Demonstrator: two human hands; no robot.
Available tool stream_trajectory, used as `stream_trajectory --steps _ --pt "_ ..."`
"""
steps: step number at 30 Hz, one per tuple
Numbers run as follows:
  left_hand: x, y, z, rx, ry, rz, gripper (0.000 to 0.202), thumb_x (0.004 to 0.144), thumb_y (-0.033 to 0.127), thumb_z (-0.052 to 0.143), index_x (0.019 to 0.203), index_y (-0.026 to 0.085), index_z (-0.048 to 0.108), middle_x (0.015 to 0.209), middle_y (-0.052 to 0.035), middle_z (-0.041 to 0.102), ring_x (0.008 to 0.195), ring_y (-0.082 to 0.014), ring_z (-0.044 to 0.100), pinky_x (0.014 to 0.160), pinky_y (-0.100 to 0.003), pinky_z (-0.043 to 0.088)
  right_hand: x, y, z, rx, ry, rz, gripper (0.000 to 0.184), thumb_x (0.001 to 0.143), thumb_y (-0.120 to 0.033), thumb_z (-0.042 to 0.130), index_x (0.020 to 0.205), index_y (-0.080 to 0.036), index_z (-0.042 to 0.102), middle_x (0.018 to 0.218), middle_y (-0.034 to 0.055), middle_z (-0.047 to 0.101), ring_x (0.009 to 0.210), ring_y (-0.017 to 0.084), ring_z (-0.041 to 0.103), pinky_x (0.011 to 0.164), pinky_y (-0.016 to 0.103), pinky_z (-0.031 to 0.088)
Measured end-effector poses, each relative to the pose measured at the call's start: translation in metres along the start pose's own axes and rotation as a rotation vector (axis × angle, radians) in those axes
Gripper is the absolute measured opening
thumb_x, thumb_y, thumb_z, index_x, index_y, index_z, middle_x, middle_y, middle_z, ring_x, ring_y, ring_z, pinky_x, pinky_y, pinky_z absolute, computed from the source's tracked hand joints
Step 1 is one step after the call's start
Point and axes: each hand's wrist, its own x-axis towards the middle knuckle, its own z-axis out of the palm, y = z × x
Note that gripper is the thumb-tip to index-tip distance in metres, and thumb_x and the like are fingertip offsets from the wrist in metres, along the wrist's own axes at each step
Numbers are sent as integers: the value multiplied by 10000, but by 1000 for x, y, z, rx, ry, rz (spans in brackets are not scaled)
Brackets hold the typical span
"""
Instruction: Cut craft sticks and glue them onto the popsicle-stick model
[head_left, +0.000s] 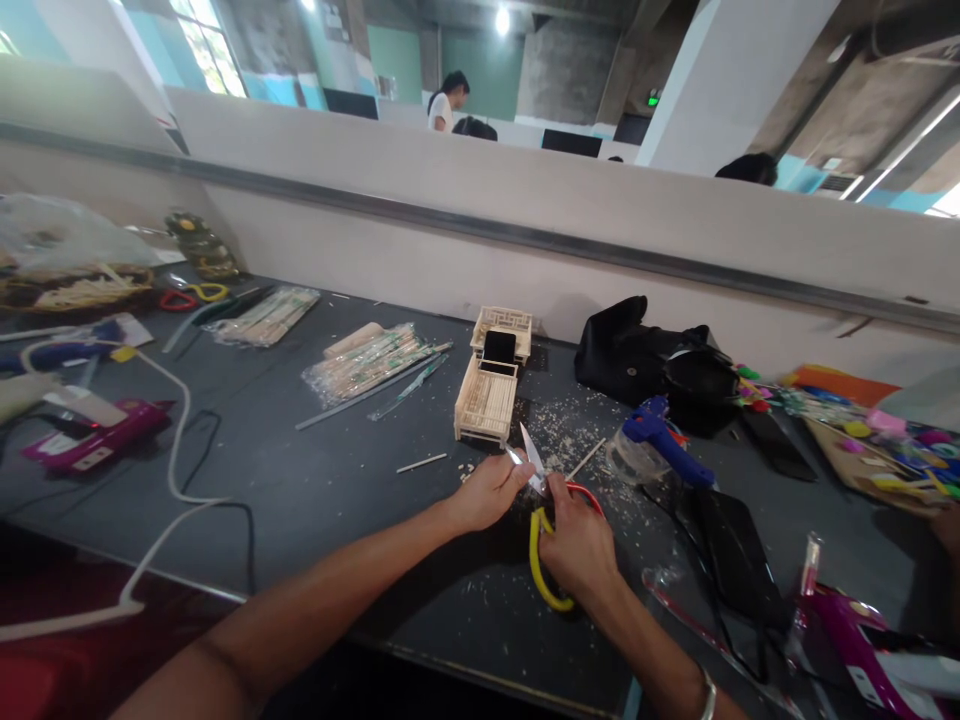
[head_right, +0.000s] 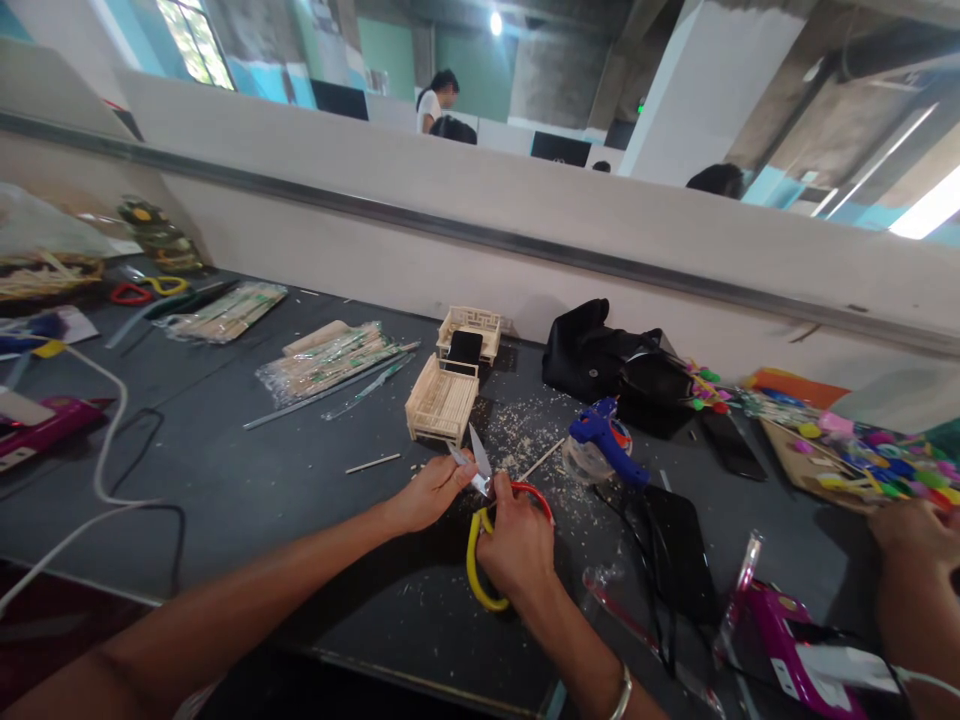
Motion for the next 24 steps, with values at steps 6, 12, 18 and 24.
stream_trajectory --steps 6,12,18,24 --pt "0 -2 2 -32 16 -28 379 926 494 325 707 213 454 711 -13 552 703 -160 510 710 -286 445 0 -3 1 -35 -12 17 470 786 -144 536 1255 -167 547 950 111 711 863 235 685 691 276 422" --pt "-2 -2 3 -36 41 -54 348 906 462 343 683 215 444 651 5 506 662 -154 482 668 -282 424 -1 -3 4 -67 -1 25 438 817 -163 541 1255 -168 551 963 123 713 880 239 695 723 280 449" --pt "-1 0 6 -83 81 -79 449 889 581 347 645 214 433 580 34 419 601 -136 402 597 -270 381 -1 -5 3 -90 -3 35 473 814 -144 544 1286 -165 530 972 133 724 877 245 708 716 285 468" --pt "0 -1 9 -271 64 -212 609 793 784 388 589 211 399 507 58 343 509 -102 320 479 -250 287 -1 -6 1 -78 -25 30 417 847 -116 484 1255 -185 540 921 124 739 827 239 719 649 274 448"
